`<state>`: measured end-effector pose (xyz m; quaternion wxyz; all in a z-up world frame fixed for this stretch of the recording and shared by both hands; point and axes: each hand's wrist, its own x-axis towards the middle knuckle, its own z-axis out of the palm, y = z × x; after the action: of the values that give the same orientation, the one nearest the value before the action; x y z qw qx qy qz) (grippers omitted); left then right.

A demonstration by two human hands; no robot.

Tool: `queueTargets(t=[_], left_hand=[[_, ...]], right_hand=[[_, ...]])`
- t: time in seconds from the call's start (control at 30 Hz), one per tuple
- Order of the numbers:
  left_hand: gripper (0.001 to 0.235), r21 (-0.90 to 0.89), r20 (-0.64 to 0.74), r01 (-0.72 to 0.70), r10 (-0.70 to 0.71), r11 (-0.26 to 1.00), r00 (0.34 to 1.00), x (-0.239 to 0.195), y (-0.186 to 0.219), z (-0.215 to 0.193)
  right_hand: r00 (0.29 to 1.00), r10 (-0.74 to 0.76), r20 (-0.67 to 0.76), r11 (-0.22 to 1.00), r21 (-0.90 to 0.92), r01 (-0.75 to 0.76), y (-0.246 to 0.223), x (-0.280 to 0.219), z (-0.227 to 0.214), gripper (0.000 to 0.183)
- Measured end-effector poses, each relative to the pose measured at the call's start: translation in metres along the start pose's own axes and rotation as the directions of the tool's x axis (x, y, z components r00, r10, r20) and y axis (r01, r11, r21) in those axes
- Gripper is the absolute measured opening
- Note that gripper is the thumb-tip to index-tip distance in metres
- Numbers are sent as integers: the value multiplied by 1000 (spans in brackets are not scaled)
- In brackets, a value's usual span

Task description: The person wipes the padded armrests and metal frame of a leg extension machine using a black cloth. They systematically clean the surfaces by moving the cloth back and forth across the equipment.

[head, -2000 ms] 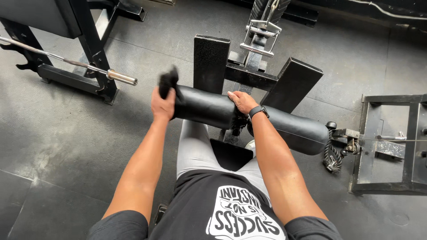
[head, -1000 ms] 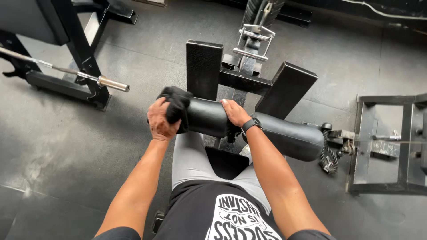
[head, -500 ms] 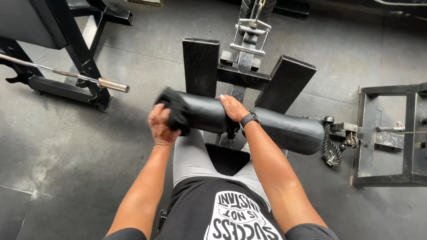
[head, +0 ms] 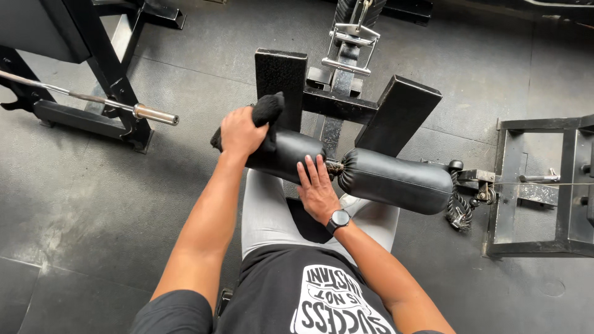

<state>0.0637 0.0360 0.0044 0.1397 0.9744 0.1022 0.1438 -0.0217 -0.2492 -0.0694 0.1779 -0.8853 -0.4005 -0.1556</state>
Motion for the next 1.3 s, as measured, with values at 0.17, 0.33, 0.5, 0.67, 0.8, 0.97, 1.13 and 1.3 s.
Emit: queueTargets(t=[0.17, 0.33, 0.5, 0.67, 0.8, 0.97, 1.13, 1.3], left_hand=[[45, 61, 155, -62, 52, 996, 987, -12, 89, 22], [61, -429, 64, -463, 537, 776, 841, -23, 74, 13], [63, -31, 524, 218, -170, 975, 835, 38, -11, -36], [67, -68, 542, 620, -493, 781, 680, 37, -43, -38], [68, -173, 463, 532, -408, 829, 786, 1, -47, -39], [67, -334, 275, 453, -374, 826, 886, -52, -50, -42], [62, -238, 225, 437, -388, 867, 894, -40, -43, -45], [48, 21, 65, 77, -78, 997, 995, -20, 46, -15]], right_hand=[[995, -100, 13, 987, -122, 101, 1, -16, -1, 89], [940, -107, 325, 977, -142, 160, 5, -57, 9, 83], [947, -108, 301, 989, -63, 133, 4, -58, -5, 87], [969, -72, 237, 995, 89, 53, 10, -46, -24, 72], [986, 128, 110, 983, 118, -141, 36, 6, -19, 63], [800, 301, 519, 870, 195, -453, 63, 79, -27, 158], [952, 197, 233, 971, 85, -222, 33, 51, -18, 149], [985, 165, 56, 983, 74, -169, 4, 18, -8, 133]])
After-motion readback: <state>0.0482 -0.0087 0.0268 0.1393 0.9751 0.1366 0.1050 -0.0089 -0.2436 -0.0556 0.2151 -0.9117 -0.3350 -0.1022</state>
